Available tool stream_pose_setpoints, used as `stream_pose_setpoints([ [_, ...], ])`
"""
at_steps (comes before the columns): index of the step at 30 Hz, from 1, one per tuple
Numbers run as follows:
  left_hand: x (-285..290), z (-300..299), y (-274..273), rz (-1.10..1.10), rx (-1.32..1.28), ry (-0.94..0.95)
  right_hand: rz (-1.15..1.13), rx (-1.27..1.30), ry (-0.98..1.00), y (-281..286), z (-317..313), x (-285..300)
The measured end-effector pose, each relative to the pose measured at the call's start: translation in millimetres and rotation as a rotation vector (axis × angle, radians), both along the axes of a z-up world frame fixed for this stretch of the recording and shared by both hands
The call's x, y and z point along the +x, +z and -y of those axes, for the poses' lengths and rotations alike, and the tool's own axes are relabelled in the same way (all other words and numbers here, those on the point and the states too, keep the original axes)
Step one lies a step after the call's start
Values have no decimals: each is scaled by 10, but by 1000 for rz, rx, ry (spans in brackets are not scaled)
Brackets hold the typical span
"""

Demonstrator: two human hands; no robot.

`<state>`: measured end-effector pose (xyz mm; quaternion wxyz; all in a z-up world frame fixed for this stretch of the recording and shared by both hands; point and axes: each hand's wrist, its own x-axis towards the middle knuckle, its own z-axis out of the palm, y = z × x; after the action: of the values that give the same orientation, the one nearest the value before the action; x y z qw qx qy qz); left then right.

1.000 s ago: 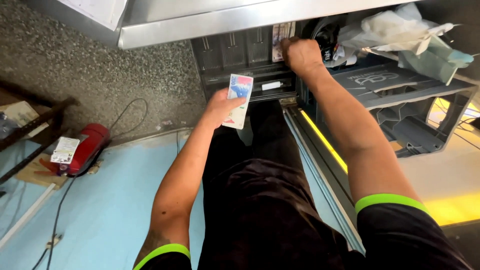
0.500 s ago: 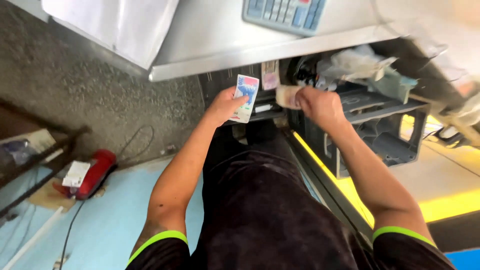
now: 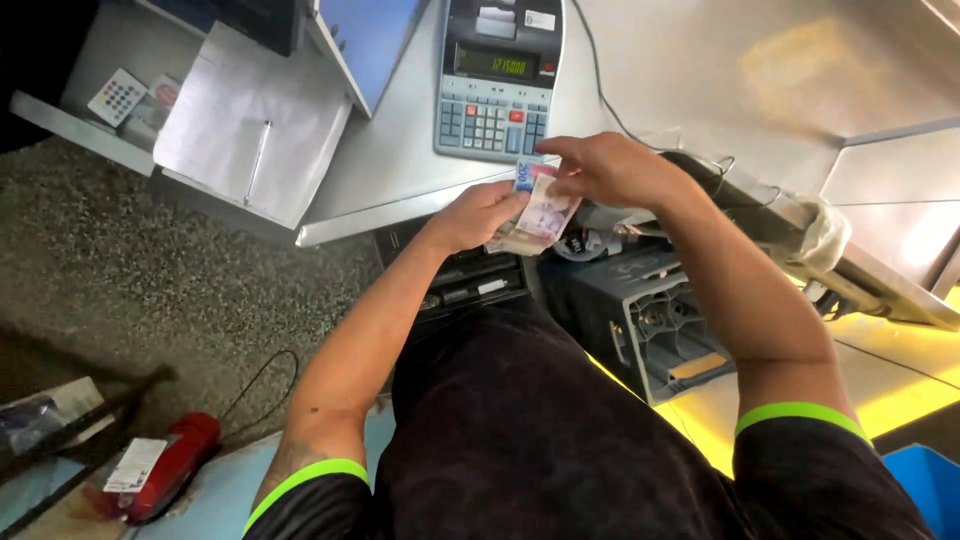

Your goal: A cashier processes a customer's order by weighing items, bagging them, and completing a cash transaction.

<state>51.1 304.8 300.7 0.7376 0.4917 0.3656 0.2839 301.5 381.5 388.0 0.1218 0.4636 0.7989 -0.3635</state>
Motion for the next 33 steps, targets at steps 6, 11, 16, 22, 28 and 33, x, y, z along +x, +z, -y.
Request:
stream_pose_setpoints([
  [6,63,-177,119,-32,16,8,108,-31,47,118,-320,-24],
  [11,65,-246,213,-126,46,71,139,78,30,126,-576,3],
  [16,208,-210,88,-120,-145,171,137,259,25,5,-875,248],
  [22,269,-280,298,-286,-139,72,173,108,-135,343,-856,205],
  [28,166,-233,70,-410,-165,116,38,313,13,40,-1146,563],
  [33,-400,-135,-1151,-919,205,229,198,477,-135,66,-1685,939],
])
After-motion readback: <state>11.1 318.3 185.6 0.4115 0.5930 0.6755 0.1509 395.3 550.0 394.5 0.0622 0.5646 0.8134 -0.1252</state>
